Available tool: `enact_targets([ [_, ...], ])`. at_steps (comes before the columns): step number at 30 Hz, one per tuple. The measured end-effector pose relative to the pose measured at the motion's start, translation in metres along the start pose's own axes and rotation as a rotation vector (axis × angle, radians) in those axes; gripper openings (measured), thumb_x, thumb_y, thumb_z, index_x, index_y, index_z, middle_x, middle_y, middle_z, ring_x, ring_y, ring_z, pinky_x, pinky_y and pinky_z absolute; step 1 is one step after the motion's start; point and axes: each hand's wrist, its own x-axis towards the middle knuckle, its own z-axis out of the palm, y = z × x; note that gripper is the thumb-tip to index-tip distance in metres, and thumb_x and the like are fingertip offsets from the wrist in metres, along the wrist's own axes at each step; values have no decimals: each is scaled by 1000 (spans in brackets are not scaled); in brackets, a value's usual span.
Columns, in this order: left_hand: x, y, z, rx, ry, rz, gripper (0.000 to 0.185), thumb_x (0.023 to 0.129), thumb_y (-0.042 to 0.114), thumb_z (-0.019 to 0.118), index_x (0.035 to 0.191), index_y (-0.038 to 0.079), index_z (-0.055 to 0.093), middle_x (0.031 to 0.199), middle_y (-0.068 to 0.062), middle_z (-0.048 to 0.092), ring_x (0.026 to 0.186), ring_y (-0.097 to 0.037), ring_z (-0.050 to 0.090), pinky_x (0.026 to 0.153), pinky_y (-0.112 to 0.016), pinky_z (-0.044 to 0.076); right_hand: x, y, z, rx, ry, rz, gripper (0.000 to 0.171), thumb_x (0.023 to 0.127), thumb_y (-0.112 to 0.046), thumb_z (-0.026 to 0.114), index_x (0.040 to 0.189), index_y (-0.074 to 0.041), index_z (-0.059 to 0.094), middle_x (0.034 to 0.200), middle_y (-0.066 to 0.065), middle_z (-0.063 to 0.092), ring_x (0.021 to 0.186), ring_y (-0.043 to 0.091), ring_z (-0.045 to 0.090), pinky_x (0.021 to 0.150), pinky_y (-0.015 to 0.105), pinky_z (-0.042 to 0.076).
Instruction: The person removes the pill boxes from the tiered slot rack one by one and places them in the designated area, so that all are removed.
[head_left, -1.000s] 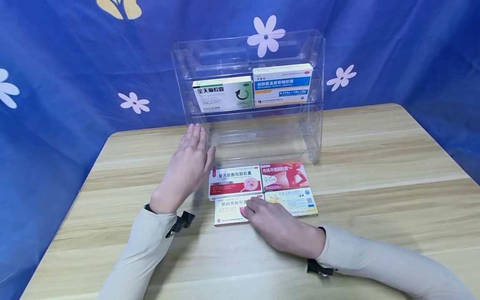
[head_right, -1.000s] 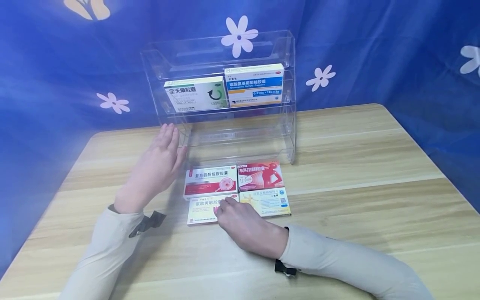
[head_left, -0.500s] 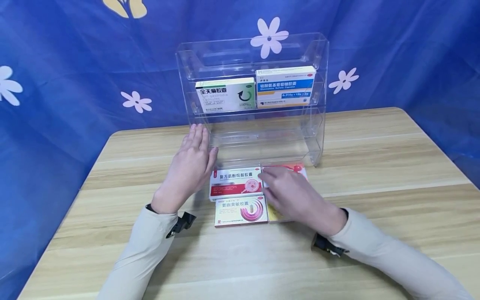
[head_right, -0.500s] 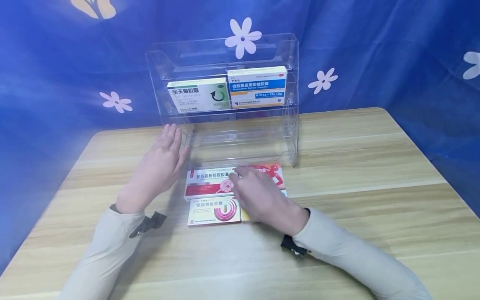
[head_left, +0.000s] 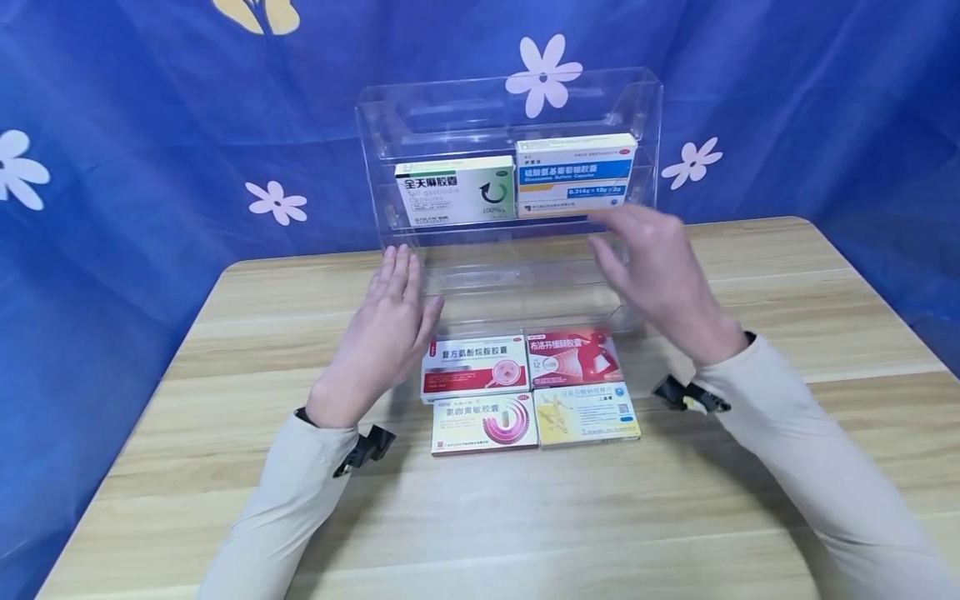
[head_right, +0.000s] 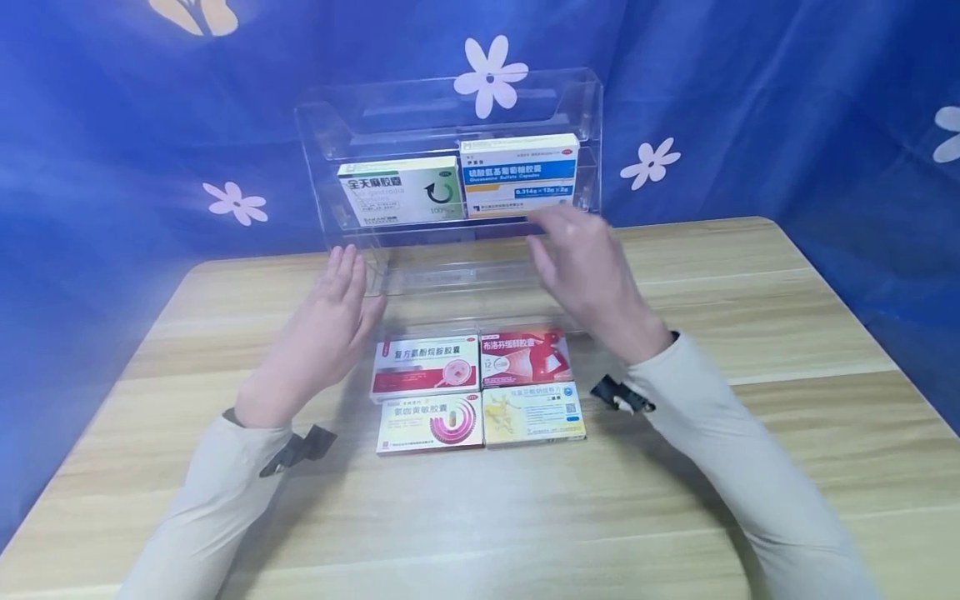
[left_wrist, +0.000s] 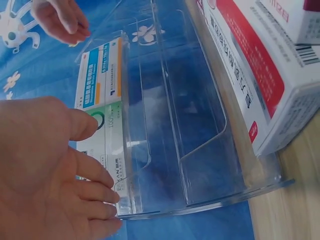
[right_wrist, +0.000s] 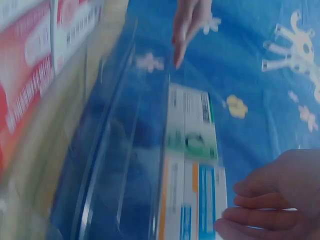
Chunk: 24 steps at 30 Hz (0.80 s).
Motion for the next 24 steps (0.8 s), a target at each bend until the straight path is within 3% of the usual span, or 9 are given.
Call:
enact_targets([
  [6,2,-1,0,44,-25,-25,66,106,36,25,148,-13,16,156,-30,8,145,-39,2,118,-55,3,28,28,-8,-37,187,54,22,88,0,66,108,8,69,104,23,69,89,35,66,82,43,55],
  [11,3,1,1,35,-41,-44,67,105,37,26,149,-11,12,157,-27,4,146,-36,-3,116,-58,-3,43,45,-9,-54,249,108,26,89,-4,64,113,9,66,111,23,66,95,34,63,85,43,52],
  [15,6,1,5,37,-37,-39,67,106,37,26,149,-12,10,157,-27,2,146,-35,-6,116,-56,-5,48,50,-10,-64,193,144,31,92,-8,62,118,8,64,119,23,63,107,34,60,95,42,48],
  [19,7,-1,6,44,-2,-15,66,106,35,26,148,-13,12,156,-30,8,146,-39,1,118,-51,-5,54,50,-10,-72,100,178,36,95,-10,59,126,8,58,129,23,58,123,34,53,109,37,38],
  [24,9,-2,4,36,20,5,65,106,33,27,147,-15,15,154,-33,14,145,-42,8,120,-46,-1,58,49,-7,-68,-28,215,45,95,-10,57,136,8,49,137,24,51,130,34,46,113,37,32],
])
